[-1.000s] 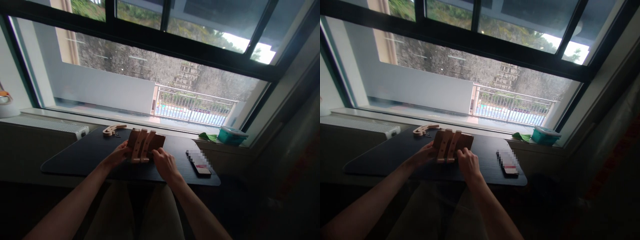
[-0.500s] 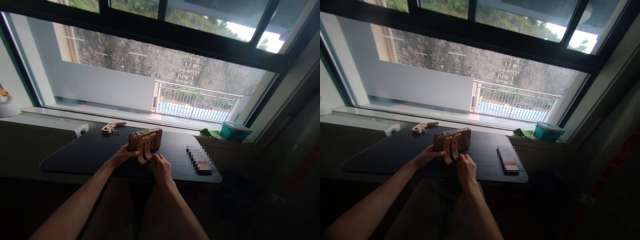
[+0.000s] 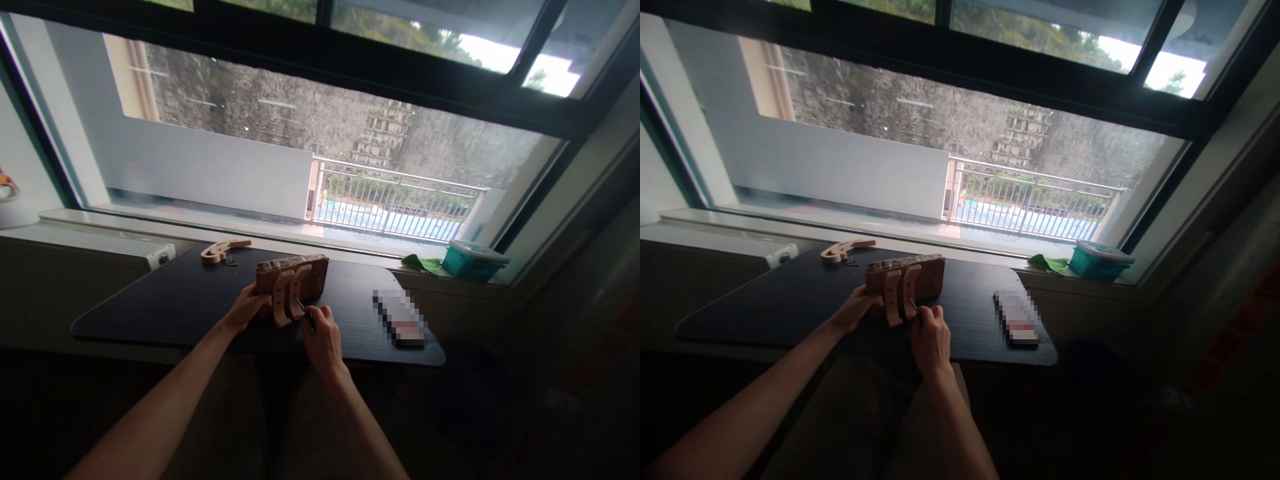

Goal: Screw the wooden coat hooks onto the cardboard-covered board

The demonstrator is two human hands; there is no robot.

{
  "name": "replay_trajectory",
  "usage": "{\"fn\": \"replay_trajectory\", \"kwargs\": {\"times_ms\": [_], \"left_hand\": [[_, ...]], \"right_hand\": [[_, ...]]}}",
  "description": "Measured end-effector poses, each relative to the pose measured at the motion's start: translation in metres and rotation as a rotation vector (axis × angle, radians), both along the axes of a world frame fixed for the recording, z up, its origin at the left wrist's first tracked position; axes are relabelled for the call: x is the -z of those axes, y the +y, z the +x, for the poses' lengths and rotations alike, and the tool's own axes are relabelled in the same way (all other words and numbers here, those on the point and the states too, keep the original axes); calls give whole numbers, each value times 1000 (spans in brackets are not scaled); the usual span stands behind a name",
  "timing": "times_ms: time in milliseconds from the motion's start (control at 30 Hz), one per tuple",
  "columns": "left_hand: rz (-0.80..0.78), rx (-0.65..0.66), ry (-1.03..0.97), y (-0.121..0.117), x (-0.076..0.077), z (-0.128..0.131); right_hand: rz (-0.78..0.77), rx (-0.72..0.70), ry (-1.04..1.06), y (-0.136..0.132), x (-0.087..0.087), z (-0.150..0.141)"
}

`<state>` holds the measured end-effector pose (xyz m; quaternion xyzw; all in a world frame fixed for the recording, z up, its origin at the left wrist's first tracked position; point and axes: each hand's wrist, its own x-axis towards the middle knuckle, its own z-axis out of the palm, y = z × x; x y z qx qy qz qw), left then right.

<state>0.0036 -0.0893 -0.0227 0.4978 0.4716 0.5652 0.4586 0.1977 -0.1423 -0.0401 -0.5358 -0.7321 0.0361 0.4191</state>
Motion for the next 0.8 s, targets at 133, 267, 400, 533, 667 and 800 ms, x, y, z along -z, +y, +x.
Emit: {"fn": "replay_trajectory", "kwargs": {"times_ms": [133,267,400,533,667,800], "left_hand": [[4,-30,9,0,-2,0],[3,-59,12,1,-2,0],[-15,-79,5,2,-2,0],[-38,-92,-8,2,-2,-2],[-81,-101,-21,4,-3,-4],[-103,-109,-25,5,-3,-4]], "right_hand": [[-28,27,-79,-4,-2,0],[-27,3,-69,-6,-4,1],[0,-50,97,-3,-2,2],[1,-64,190,-1,-1,4],[4,-42,244,-2,-3,4],[-45,10,314,-4,-5,4]]}}
